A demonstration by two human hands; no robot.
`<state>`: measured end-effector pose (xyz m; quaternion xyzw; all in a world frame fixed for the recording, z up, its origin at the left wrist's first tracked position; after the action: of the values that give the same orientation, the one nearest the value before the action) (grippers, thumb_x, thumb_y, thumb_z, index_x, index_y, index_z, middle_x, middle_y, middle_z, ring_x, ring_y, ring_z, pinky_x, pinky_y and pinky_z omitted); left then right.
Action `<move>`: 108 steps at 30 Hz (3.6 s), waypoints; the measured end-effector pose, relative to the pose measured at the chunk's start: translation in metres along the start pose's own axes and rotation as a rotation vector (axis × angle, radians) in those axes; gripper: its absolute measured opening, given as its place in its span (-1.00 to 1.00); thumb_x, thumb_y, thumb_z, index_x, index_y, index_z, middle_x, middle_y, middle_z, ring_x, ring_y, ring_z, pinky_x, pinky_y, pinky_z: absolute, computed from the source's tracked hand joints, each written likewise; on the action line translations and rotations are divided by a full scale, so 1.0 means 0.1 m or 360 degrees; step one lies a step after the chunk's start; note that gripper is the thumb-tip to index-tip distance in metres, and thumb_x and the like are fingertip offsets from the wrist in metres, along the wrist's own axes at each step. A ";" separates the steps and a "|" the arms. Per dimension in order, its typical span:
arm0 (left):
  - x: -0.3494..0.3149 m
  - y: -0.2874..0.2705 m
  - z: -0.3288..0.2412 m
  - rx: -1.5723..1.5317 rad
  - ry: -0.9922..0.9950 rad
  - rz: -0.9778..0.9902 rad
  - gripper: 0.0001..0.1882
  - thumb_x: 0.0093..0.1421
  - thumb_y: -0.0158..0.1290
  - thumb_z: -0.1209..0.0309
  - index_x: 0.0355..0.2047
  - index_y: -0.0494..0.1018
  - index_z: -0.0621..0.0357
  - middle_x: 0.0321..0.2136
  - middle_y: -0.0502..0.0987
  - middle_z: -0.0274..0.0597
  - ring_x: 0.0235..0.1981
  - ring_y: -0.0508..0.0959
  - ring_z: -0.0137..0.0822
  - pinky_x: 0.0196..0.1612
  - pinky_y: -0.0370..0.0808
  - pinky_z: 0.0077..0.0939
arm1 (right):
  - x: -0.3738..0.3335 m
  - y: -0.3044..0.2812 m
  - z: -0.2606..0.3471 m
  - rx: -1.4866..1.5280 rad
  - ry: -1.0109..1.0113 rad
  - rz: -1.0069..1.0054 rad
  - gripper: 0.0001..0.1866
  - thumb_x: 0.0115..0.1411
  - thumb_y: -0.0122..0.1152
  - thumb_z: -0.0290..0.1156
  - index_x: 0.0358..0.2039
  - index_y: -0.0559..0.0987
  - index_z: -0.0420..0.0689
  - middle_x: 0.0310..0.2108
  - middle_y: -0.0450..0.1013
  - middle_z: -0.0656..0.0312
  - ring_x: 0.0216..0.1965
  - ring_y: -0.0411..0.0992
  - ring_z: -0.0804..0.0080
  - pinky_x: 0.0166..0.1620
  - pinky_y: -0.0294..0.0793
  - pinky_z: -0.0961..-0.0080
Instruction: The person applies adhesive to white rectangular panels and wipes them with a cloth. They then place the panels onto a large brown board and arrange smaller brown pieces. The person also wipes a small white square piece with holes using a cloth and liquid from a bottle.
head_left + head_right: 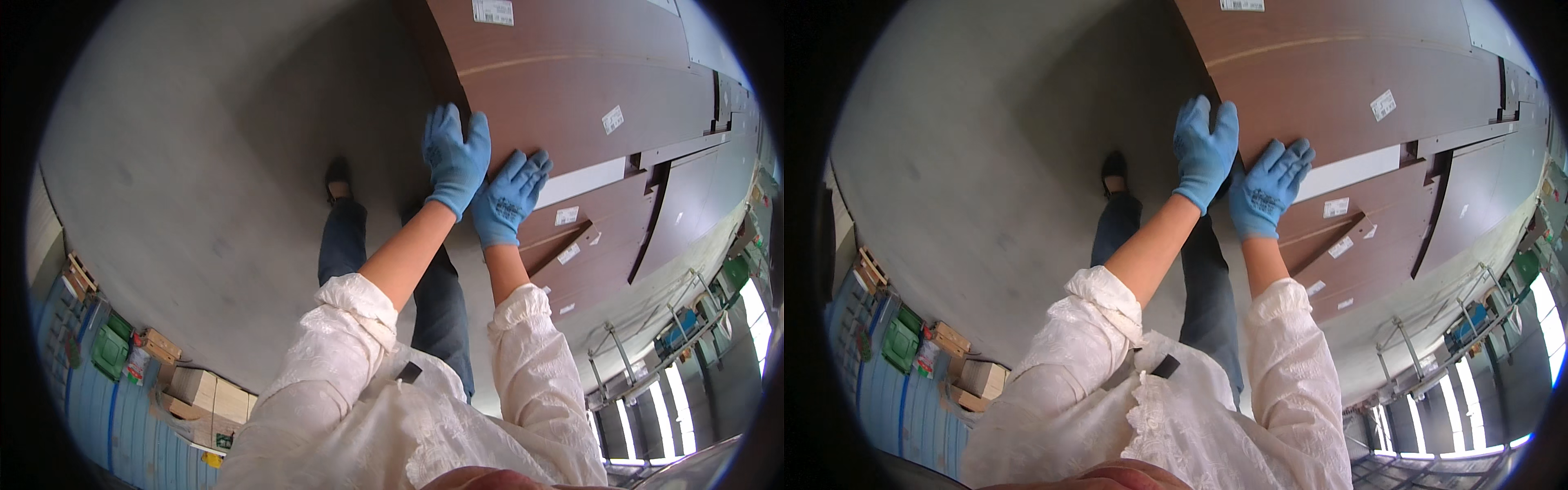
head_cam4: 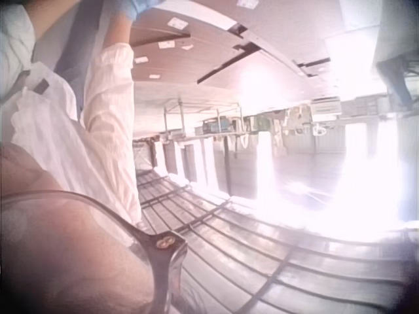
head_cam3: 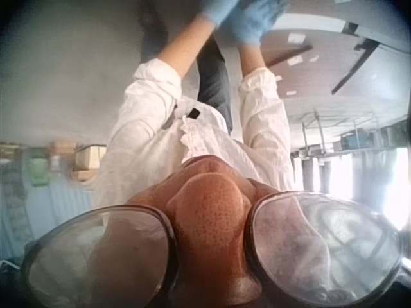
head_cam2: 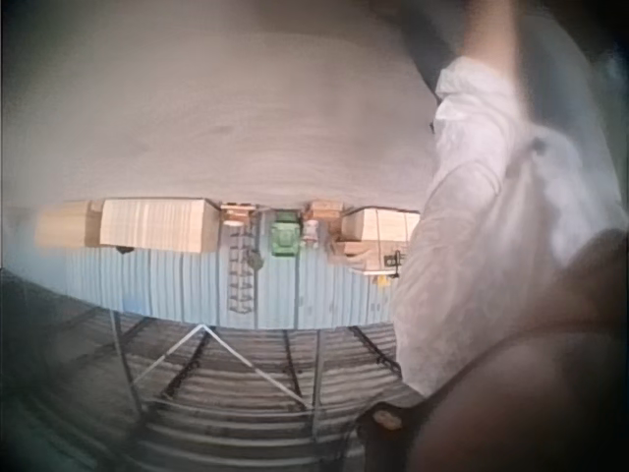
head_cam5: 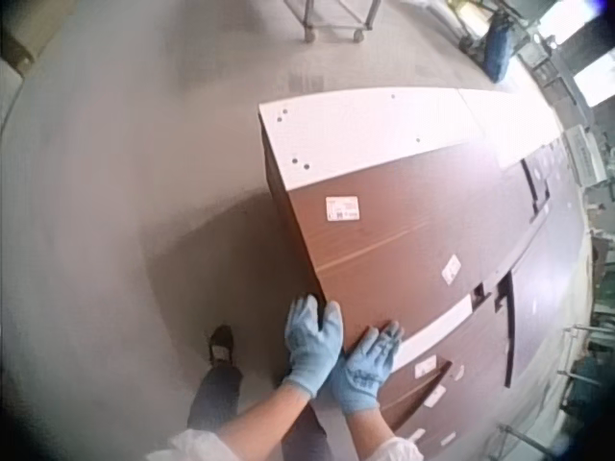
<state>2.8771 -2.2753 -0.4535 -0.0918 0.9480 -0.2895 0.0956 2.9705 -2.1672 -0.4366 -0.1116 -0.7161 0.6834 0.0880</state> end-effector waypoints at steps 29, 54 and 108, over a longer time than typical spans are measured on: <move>0.64 0.07 0.18 -0.0494 -0.0191 0.0245 -0.53 0.33 0.17 0.06 -0.41 0.54 0.32 -0.47 0.59 0.10 -0.43 0.54 0.08 -0.24 0.48 -0.06 | 0.05 -0.16 0.03 0.0157 0.0048 -0.0060 -0.21 0.05 0.45 -0.22 0.20 0.38 -0.37 0.39 0.10 -0.56 0.42 0.05 -0.61 0.45 0.07 -0.31; -1.94 -0.37 0.34 -0.0155 -0.0990 0.1608 -0.53 0.31 0.26 0.10 -0.01 0.63 0.28 -0.17 0.70 -0.26 -0.14 0.62 -0.39 0.01 0.53 -0.48 | -2.39 -0.19 -1.99 0.0322 0.1258 0.0057 -0.16 0.19 0.36 0.06 0.28 0.39 -0.29 0.37 0.27 -0.28 0.39 0.24 -0.22 0.38 0.22 -0.04; 1.88 -3.81 -1.64 -0.0893 -0.0686 0.1214 -0.67 0.37 0.18 0.20 -0.02 0.56 0.19 -0.11 0.63 -0.20 -0.18 0.64 -0.34 -0.12 0.61 -0.37 | 0.80 -3.98 2.51 0.1527 0.0286 0.0109 -0.17 0.17 0.37 -0.12 0.37 0.27 -0.17 0.26 0.39 -0.12 0.17 0.45 -0.14 0.23 0.47 0.08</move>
<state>2.7028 -2.5422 -0.1285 0.1806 0.9139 0.0566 0.3591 2.8084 -2.4021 -0.0543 -0.1404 -0.3059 0.9265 0.1684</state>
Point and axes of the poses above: each hand's wrist, its own x-axis towards the middle knuckle, its own y-axis out of the palm, z = x × y, the point moved 5 cm from there along x, towards the middle knuckle
